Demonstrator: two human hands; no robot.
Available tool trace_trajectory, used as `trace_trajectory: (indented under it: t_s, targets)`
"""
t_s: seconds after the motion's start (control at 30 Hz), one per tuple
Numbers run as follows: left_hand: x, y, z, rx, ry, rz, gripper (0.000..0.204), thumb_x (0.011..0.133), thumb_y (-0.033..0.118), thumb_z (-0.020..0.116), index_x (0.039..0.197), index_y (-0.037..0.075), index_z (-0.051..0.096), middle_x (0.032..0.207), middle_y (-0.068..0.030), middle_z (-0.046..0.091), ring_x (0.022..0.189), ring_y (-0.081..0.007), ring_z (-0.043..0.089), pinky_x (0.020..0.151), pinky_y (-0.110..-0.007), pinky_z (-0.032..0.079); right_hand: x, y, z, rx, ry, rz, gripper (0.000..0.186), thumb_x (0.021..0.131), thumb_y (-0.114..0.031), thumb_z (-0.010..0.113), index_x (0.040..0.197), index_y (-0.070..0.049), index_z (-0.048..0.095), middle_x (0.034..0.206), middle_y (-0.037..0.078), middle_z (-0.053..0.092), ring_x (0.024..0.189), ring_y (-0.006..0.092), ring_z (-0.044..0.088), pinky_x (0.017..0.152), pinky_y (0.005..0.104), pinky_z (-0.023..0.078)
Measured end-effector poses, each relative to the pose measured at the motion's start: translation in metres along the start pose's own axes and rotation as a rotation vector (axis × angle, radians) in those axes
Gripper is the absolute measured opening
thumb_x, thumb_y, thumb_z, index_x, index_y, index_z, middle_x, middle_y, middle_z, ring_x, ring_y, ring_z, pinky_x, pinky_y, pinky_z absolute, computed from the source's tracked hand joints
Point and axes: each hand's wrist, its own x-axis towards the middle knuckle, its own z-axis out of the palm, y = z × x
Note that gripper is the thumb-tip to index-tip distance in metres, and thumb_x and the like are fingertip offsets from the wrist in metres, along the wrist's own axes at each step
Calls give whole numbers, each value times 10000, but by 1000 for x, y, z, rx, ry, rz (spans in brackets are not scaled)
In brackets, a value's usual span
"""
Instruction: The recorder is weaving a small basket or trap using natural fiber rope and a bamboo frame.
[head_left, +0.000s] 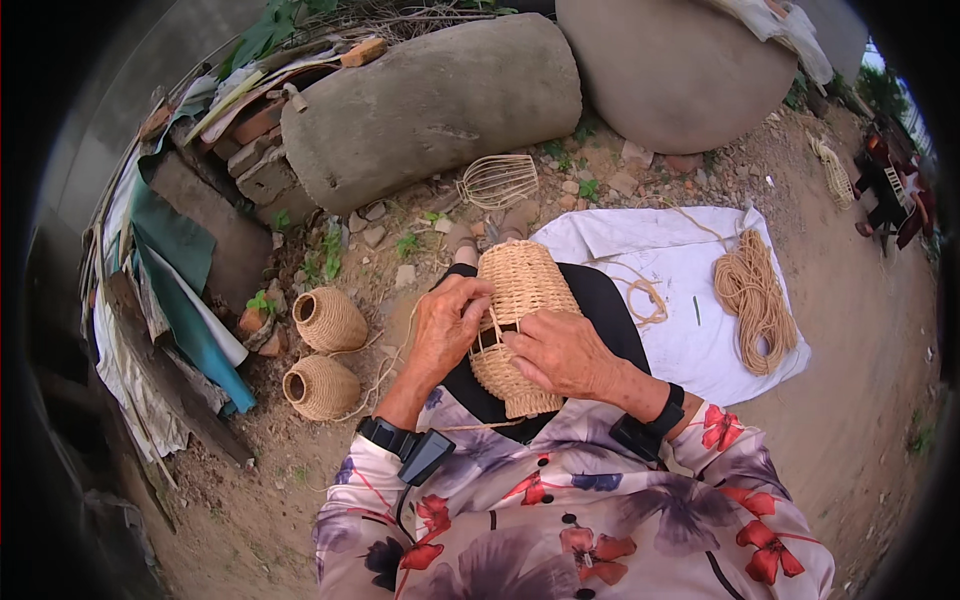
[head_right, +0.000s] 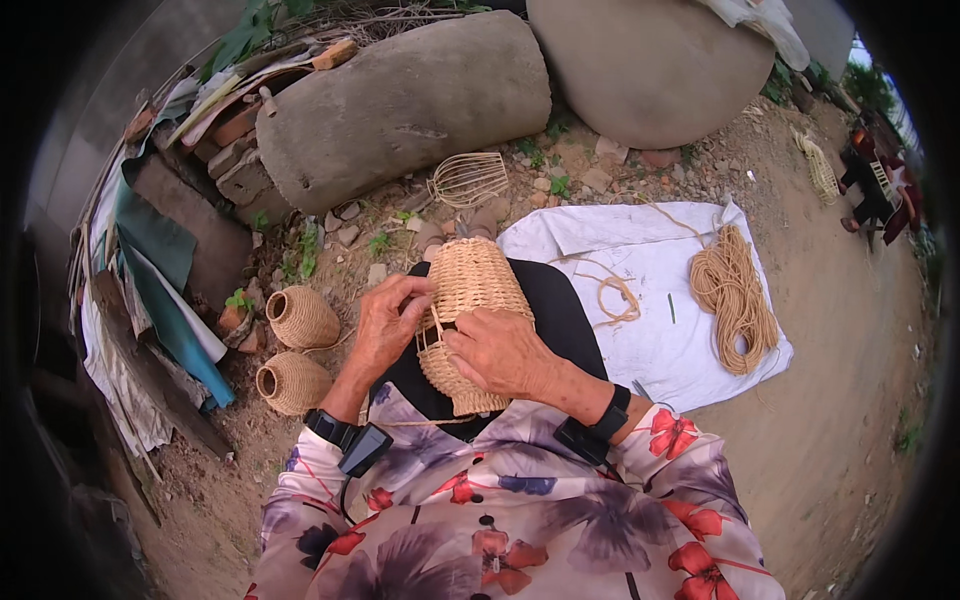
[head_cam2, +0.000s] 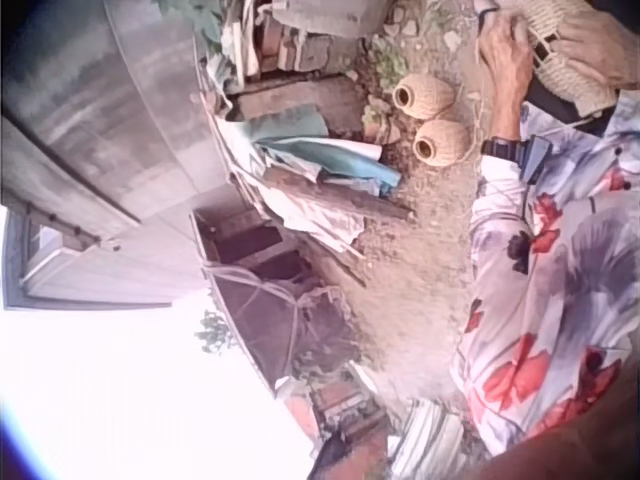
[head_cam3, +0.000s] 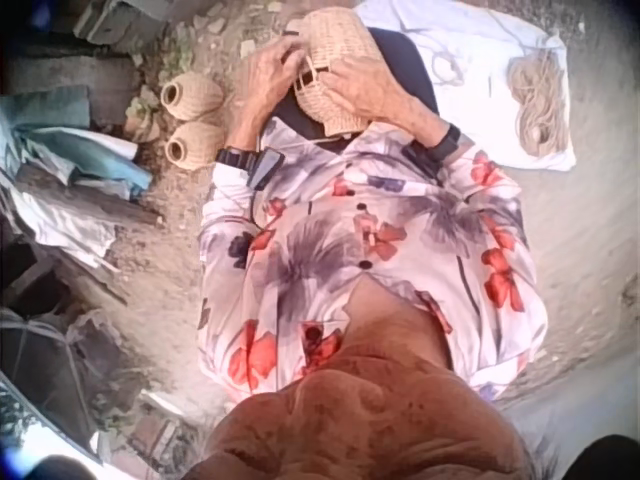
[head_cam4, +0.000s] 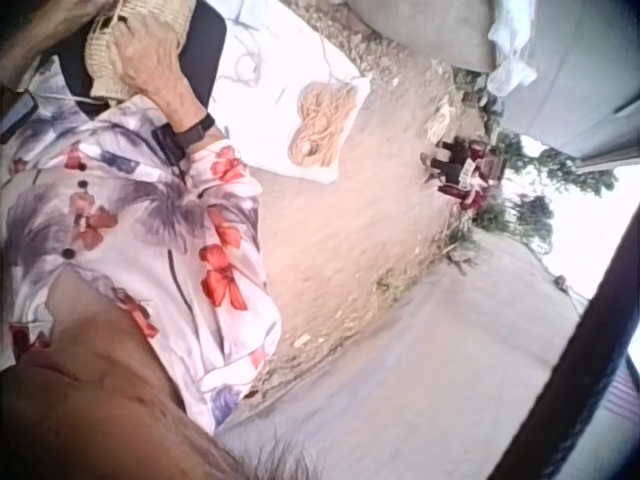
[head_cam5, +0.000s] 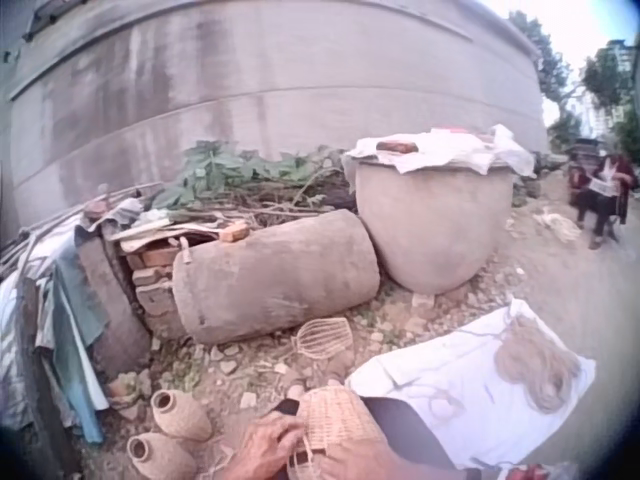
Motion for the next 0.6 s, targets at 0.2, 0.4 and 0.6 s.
trace_trajectory:
  t_s: [0.2, 0.4, 0.6]
  targets:
    - [-21, 20, 5, -128, 71, -291, 289, 876, 54, 582, 1160, 97, 612, 665, -114, 652, 603, -277, 655, 619, -378, 516, 3, 4, -6, -2, -108, 87, 194, 787, -214, 678, 886, -53, 634, 775, 83, 512, 728, 268, 598, 608, 391, 482]
    - [-33, 12, 22, -75, -127, -326, 445, 879, 53, 522, 1318, 124, 538, 751, -179, 663, 645, -326, 657, 622, -386, 507, 12, 6, -5, 72, -191, 133, 204, 763, -232, 663, 837, -42, 655, 787, 100, 544, 747, 289, 613, 635, 422, 484]
    - [-26, 18, 24, -637, -145, -716, 516, 863, 13, 570, 1354, 161, 510, 743, -41, 669, 519, -82, 519, 476, -252, 426, 10, 11, -10, 197, -219, 174, 199, 733, -148, 582, 872, -40, 675, 763, 111, 553, 752, 295, 610, 655, 425, 473]
